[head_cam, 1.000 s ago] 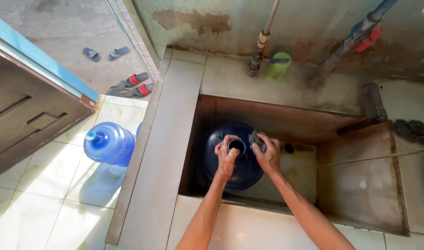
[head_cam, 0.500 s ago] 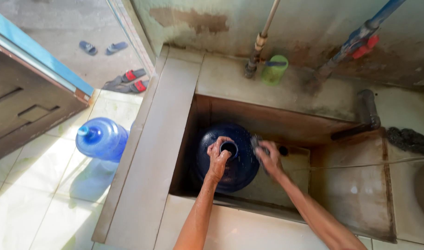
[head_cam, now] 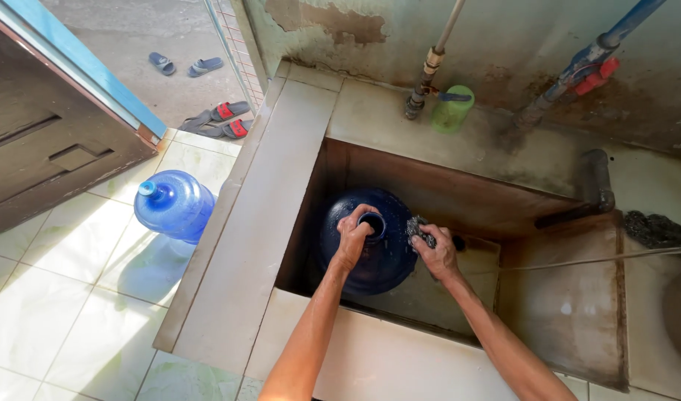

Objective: Cleaning and scrubbing water gallon jugs and their caps in a sink area.

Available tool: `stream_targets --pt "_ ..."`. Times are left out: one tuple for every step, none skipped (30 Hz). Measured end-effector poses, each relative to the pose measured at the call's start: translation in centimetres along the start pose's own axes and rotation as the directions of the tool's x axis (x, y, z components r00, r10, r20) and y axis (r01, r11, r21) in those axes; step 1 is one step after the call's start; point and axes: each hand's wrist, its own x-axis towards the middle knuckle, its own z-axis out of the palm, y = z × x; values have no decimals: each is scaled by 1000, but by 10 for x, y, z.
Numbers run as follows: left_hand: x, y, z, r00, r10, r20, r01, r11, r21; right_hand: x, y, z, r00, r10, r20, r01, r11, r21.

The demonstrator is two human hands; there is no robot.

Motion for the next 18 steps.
stream_targets --pt "6 -4 -2 997 -16 75 14 1000 20 -6 -9 -3 999 21 -36 -23 998 -52" --pt "13 -9 -3 988 -31 153 25 999 40 -13 -17 -7 996 42 -77 -50 993 -106" --pt "20 -16 -1 988 -28 153 22 999 39 -13 -25 -5 996 40 -80 -48 993 -106" --pt "32 -22 5 926 -68 371 131 981 -146 -10 -32 -7 991 41 -130 -59 990 -132" --pt "45 -28 12 816 -59 575 273 916 -293 -7 -38 -9 983 42 -180 -71 985 -157" --pt "40 -11 7 811 -64 581 281 915 -291 -10 -49 -9 982 51 -181 -80 984 -158" --pt "36 5 4 862 52 505 119 946 -302 -12 -59 -10 981 17 -195 -50 985 -168" --pt "33 21 0 887 176 427 -47 954 -297 -14 -68 -11 978 -18 -210 -20 984 -177" --pt "18 29 5 884 172 435 -40 954 -297 -29 -76 -13 977 -9 -212 -30 984 -178" --pt "11 40 7 955 164 246 -53 914 -402 -33 -84 -13 980 -88 -180 50 977 -206" --pt "4 51 9 990 133 50 -91 862 -499 -37 -92 -14 975 -166 -146 129 964 -233" --pt "0 41 20 989 140 53 -95 863 -497 -34 -102 -11 974 -168 -153 130 964 -231" --pt "-4 30 30 997 67 -45 -80 878 -472 -31 -111 -8 964 -229 -136 186 945 -269" --pt "-21 15 40 989 -26 -144 -42 892 -450 -40 -119 -3 957 -273 -102 232 925 -302" --pt "-28 17 38 989 -40 -141 -27 894 -447 -38 -116 6 961 -261 -94 222 928 -299" --pt "-18 24 40 983 -50 -174 -9 946 -325 -20 -112 10 947 -290 -134 237 919 -315" --pt "-8 30 42 976 -56 -209 14 980 -197 -1 -109 15 932 -320 -172 251 909 -332" --pt "-6 27 40 975 -56 -217 12 980 -198 30 -106 22 931 -325 -167 258 908 -331"
